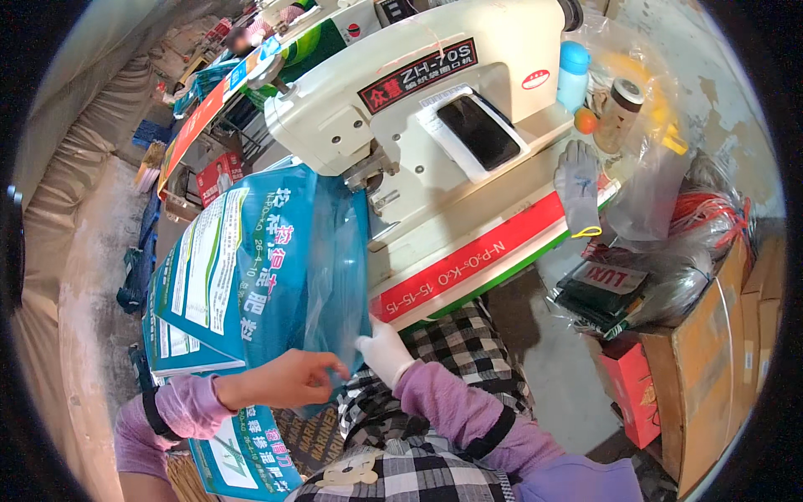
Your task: Sew and seal large woven plastic fertilizer bags using an industrial sewing machine in a manufacturing setting.
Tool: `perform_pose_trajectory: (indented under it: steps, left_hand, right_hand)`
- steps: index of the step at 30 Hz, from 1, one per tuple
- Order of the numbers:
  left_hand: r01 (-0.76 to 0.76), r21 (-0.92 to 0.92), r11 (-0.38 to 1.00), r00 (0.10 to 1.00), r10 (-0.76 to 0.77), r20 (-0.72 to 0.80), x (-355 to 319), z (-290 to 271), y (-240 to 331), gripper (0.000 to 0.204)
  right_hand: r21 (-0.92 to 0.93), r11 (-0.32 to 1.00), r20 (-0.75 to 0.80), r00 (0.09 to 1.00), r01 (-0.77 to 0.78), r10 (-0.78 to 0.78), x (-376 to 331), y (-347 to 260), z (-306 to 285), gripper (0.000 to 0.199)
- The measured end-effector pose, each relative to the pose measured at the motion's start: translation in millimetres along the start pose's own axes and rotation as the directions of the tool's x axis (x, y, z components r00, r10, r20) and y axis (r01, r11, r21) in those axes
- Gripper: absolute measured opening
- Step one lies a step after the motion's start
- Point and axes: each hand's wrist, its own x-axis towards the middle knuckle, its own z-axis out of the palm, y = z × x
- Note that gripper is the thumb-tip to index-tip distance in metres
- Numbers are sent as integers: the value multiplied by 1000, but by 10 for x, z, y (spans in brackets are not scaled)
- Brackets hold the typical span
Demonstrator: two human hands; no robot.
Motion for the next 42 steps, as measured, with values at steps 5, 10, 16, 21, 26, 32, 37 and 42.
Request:
perform_pose_trajectory:
  steps: [5, 10, 16, 21, 26, 32, 37, 42]
  left_hand:
    - [-446, 895, 22, 543, 801, 251, 229, 148, 511, 8]
    - [-447, 848, 286, 759, 623, 190, 281, 542, 209, 18]
    - [-351, 913, 207, 707, 698, 113, 411, 925, 14, 18]
    - [-433, 889, 146, 692, 687, 224, 519, 1001, 171, 20]
    - [-551, 827, 112, 679, 636, 366, 539, 632, 464, 19]
    - [-341, 918, 200, 409, 911, -46, 1087, -409, 546, 29]
    - [152, 980, 126, 654, 731, -195, 1438, -803, -223, 30]
    - [101, 959, 265, 854, 472, -221, 1199, -984, -146, 31]
  right_hand:
    - [277, 960, 90, 996, -44, 19, -256, 4, 311, 44]
    - [-525, 845, -51, 987, 106, -155, -899, -328, -250, 64]
    - [-776, 630, -93, 980, 40, -177, -510, -918, -367, 55]
    - [-970, 211, -164, 968, -123, -189, 232, -1073, -213, 71]
    - [-985, -20, -164, 962, -173, -217, 253, -532, -273, 81]
    - [-977, 23, -212, 970, -211, -116, 60, -591, -257, 70]
    - [-971, -57, -227, 971, -231, -79, -6, -797, -147, 79]
    - [-992, 54, -122, 967, -113, -223, -79, -679, -120, 80]
